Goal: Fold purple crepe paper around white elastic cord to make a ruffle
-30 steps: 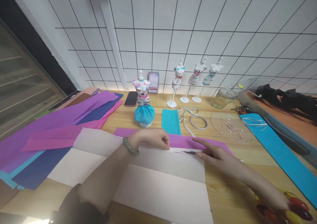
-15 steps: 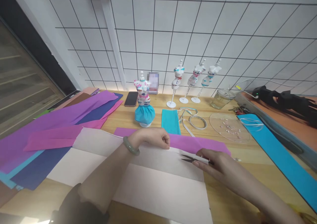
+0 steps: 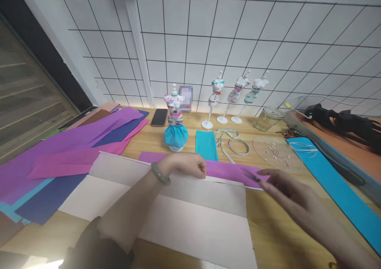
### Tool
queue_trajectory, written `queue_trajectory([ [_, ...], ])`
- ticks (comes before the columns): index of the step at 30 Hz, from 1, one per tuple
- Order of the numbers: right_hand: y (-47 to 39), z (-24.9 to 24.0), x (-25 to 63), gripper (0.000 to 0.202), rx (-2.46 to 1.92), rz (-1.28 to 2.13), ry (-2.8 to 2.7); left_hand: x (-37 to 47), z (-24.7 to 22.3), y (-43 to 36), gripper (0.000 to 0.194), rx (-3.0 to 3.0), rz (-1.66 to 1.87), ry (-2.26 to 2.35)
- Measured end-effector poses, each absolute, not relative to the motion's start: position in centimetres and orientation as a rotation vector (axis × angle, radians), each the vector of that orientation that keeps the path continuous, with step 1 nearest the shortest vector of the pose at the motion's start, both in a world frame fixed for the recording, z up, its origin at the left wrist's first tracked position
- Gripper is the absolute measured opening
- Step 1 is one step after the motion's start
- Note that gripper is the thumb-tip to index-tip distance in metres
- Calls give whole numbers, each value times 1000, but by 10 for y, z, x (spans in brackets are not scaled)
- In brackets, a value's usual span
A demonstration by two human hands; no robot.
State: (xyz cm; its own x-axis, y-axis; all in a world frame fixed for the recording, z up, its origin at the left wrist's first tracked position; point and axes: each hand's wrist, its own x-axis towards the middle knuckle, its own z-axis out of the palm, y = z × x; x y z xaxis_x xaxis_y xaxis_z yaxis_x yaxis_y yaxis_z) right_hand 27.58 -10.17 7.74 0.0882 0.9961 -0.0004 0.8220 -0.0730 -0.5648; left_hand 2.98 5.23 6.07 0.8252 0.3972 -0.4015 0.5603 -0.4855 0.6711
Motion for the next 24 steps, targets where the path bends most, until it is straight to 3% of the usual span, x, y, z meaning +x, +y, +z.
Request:
queue_trajectory([
  [3, -103, 75, 249, 33, -1869, 797, -2027, 30, 59, 53, 16, 2139, -241, 704],
  [13, -81, 66, 231, 28, -1968, 589, -2228, 28, 54, 56, 18, 2157, -217, 646],
  [24, -66, 59, 216, 25, -1828, 807, -2119, 28, 60, 54, 19, 2174, -241, 622],
])
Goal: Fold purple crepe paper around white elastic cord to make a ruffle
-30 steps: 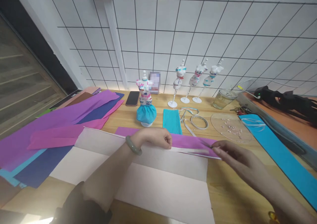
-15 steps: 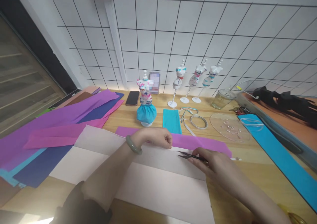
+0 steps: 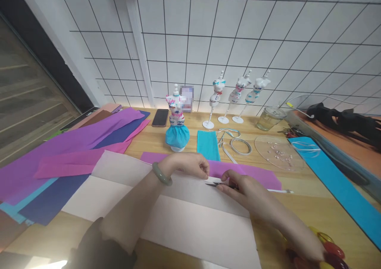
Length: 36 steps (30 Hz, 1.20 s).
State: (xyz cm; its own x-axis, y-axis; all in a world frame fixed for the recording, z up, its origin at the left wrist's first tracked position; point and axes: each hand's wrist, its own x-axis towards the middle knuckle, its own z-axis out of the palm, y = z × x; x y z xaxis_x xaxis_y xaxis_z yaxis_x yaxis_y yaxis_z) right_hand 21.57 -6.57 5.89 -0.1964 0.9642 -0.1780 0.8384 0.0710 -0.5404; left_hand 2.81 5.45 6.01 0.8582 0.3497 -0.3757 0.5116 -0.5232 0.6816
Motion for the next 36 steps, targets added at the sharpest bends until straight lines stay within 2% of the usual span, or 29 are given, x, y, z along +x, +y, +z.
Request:
queue_trajectory([
  [13, -61, 55, 216, 28, -1788, 927, -2113, 21, 66, 57, 21, 2179, -331, 733],
  [36, -60, 50, 213, 27, -1757, 887, -2109, 21, 64, 59, 18, 2173, -333, 688],
])
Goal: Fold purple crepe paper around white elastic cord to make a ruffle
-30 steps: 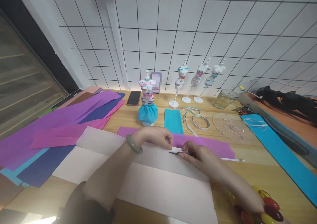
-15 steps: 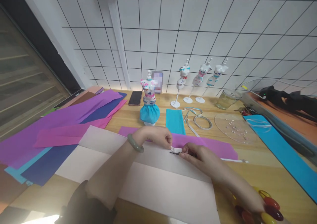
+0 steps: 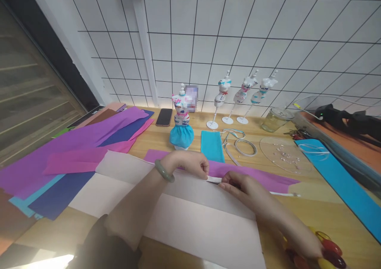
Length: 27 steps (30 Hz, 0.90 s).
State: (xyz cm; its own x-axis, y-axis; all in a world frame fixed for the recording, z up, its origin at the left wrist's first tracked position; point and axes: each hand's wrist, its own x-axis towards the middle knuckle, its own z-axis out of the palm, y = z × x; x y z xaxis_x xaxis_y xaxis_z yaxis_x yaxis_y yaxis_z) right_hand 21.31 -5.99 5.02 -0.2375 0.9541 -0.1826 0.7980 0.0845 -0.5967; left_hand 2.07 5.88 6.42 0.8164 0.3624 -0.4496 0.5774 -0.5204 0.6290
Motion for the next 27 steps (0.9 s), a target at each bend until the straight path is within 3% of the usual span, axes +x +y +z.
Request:
queue_trajectory([
  [27, -60, 47, 215, 37, -1769, 878, -2057, -16, 64, 62, 18, 2128, -313, 784],
])
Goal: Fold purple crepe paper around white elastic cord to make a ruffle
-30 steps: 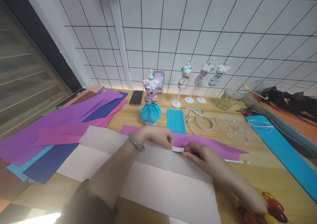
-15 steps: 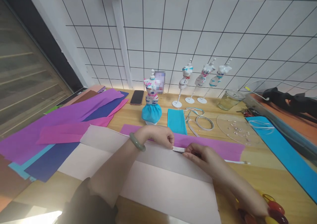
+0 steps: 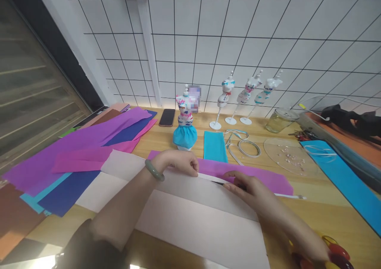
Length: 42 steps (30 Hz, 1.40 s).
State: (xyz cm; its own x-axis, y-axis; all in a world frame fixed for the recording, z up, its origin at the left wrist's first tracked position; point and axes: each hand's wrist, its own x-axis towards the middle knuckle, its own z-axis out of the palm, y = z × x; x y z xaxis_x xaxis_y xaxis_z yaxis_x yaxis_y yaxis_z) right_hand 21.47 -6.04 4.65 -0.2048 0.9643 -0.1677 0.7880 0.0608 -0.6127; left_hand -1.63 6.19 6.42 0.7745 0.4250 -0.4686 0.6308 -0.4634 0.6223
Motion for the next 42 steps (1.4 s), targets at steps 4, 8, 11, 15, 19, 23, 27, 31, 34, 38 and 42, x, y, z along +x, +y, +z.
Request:
queue_trajectory([
  [4, -64, 48, 217, 41, -1755, 928, -2065, -28, 61, 61, 17, 2109, -216, 761],
  [8, -70, 51, 220, 44, -1779, 917, -2091, -31, 54, 57, 16, 2063, -95, 757],
  [11, -73, 51, 220, 47, -1832, 846, -2107, -32, 47, 52, 17, 2013, -45, 780],
  [15, -71, 52, 217, 52, -1868, 778, -2115, -34, 42, 48, 18, 1966, -11, 796],
  [19, -68, 55, 215, 52, -1902, 799, -2119, -38, 41, 47, 18, 1928, 36, 782],
  [23, -65, 58, 214, 53, -1896, 814, -2137, -40, 41, 48, 17, 1914, 51, 763],
  [27, -63, 58, 210, 55, -1851, 822, -2142, -41, 40, 48, 17, 1911, 59, 751],
  [31, -59, 56, 203, 53, -1821, 815, -2147, -40, 39, 47, 16, 1909, 54, 748],
  [34, -56, 55, 196, 54, -1803, 834, -2169, -40, 38, 47, 17, 1912, 58, 750],
  [38, -52, 53, 190, 54, -1754, 875, -2182, -41, 39, 47, 18, 1918, 58, 724],
  [42, -52, 53, 188, 54, -1736, 936, -2133, -41, 39, 46, 18, 1920, 68, 727],
])
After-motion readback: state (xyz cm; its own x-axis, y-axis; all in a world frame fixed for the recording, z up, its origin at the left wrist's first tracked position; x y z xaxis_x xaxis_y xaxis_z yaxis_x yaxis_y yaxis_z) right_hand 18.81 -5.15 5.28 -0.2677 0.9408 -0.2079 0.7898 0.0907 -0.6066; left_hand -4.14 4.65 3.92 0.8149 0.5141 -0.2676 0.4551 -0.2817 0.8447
